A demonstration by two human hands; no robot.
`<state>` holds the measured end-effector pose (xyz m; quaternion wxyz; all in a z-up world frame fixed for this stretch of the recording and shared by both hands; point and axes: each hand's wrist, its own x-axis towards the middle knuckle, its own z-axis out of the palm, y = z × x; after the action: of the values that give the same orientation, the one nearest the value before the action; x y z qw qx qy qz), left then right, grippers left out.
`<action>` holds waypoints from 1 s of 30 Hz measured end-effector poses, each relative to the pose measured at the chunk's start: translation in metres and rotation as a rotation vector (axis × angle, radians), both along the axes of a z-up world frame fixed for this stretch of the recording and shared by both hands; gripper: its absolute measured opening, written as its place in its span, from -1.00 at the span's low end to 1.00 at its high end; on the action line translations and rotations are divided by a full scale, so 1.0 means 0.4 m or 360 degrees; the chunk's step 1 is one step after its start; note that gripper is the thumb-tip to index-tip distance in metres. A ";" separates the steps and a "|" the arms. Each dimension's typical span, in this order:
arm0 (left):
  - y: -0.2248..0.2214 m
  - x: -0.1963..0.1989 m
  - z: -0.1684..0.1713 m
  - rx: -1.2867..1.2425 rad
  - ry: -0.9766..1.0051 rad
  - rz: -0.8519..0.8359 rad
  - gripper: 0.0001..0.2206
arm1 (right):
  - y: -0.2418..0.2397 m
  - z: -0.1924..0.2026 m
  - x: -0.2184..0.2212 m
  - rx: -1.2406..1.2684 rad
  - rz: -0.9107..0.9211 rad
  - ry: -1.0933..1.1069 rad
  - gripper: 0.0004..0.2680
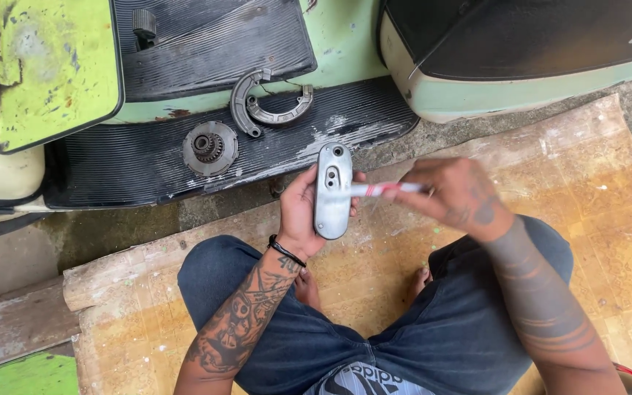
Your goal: Scrubbing a metal motorcycle component with a toothbrush and cleaning paste to remove dirt and grime.
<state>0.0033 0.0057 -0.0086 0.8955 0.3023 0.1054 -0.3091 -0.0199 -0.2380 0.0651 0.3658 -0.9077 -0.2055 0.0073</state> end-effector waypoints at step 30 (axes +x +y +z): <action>0.009 -0.014 -0.007 -0.0203 -0.0032 0.0079 -0.55 | 0.054 0.044 -0.032 -0.0045 0.0032 0.0015 -0.83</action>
<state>-0.0024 0.0091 -0.0114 0.9214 0.2449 0.0838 -0.2897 -0.0328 -0.2163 0.0827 0.3537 -0.9106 -0.2129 0.0181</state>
